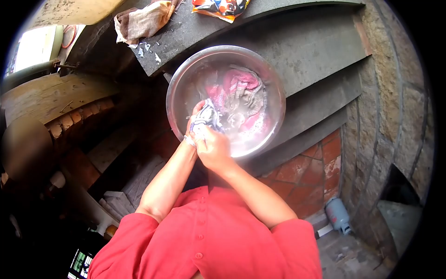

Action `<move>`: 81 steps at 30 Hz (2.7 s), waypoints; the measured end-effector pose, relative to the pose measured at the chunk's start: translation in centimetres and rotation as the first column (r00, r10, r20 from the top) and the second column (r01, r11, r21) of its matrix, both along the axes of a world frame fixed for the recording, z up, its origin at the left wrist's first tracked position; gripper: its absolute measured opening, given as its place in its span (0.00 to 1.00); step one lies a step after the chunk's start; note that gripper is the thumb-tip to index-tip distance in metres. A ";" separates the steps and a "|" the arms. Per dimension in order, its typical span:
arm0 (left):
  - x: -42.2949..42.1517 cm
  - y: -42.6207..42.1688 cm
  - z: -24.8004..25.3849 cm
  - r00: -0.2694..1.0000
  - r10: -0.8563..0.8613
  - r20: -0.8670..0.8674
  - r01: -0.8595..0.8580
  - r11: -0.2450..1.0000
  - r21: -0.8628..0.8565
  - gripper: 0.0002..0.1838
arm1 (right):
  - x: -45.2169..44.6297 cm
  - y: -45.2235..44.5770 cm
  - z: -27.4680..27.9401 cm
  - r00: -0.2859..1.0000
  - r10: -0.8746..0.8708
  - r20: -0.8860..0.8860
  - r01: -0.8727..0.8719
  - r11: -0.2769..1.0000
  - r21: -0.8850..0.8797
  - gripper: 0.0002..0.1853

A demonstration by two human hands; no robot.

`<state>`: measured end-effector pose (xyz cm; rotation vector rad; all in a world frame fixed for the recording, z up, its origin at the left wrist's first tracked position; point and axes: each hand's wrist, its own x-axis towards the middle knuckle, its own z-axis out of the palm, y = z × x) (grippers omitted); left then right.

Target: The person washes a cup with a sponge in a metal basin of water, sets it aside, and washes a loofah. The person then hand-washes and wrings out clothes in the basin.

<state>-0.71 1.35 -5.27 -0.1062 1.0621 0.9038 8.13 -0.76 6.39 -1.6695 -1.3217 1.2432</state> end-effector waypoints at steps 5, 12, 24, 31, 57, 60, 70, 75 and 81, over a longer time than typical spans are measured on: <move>1.5 -1.1 5.5 0.997 -0.072 -0.020 0.069 0.989 -0.128 0.13 | 4.2 4.6 -9.8 0.940 -0.116 0.321 0.147 0.986 -0.073 0.11; -2.5 -0.3 6.7 0.805 -0.251 -0.538 0.250 0.965 -0.076 0.22 | 9.9 4.2 -12.5 0.858 -0.261 0.442 0.269 0.962 0.046 0.14; 0.3 0.8 3.1 -0.392 -0.320 -0.862 0.848 0.237 -0.474 0.29 | 5.1 1.1 -13.2 0.780 0.140 0.609 -0.092 0.990 -0.111 0.14; 0.2 2.6 2.3 -0.408 -0.323 -0.854 0.850 0.207 -0.485 0.26 | 5.9 2.6 -12.1 0.887 0.065 0.456 -0.021 0.995 -0.101 0.13; -4.6 0.0 12.9 0.415 -0.183 -0.891 0.910 0.072 0.408 0.13 | 11.2 -2.4 -2.4 0.977 -0.196 0.086 0.196 0.981 0.018 0.06; -3.8 0.3 15.7 0.520 -0.390 -0.760 0.852 0.177 0.492 0.07 | 11.4 -1.9 -0.3 0.954 -0.243 -0.178 0.238 0.970 -0.046 0.05; -4.9 1.5 20.8 0.417 -0.635 -0.651 0.909 0.286 0.303 0.24 | 10.1 1.0 8.7 0.879 -0.266 -0.396 0.338 0.933 0.124 0.10; -2.7 -1.1 10.4 0.584 -0.461 -0.668 0.700 0.702 0.127 0.13 | 8.4 4.2 -0.2 0.987 -0.110 0.116 0.087 0.978 0.192 0.16; -0.7 -0.5 1.5 0.279 -0.280 -0.919 0.657 0.753 -0.030 0.12 | 7.8 -1.9 -4.6 0.945 -0.263 -0.196 0.164 0.896 -0.412 0.08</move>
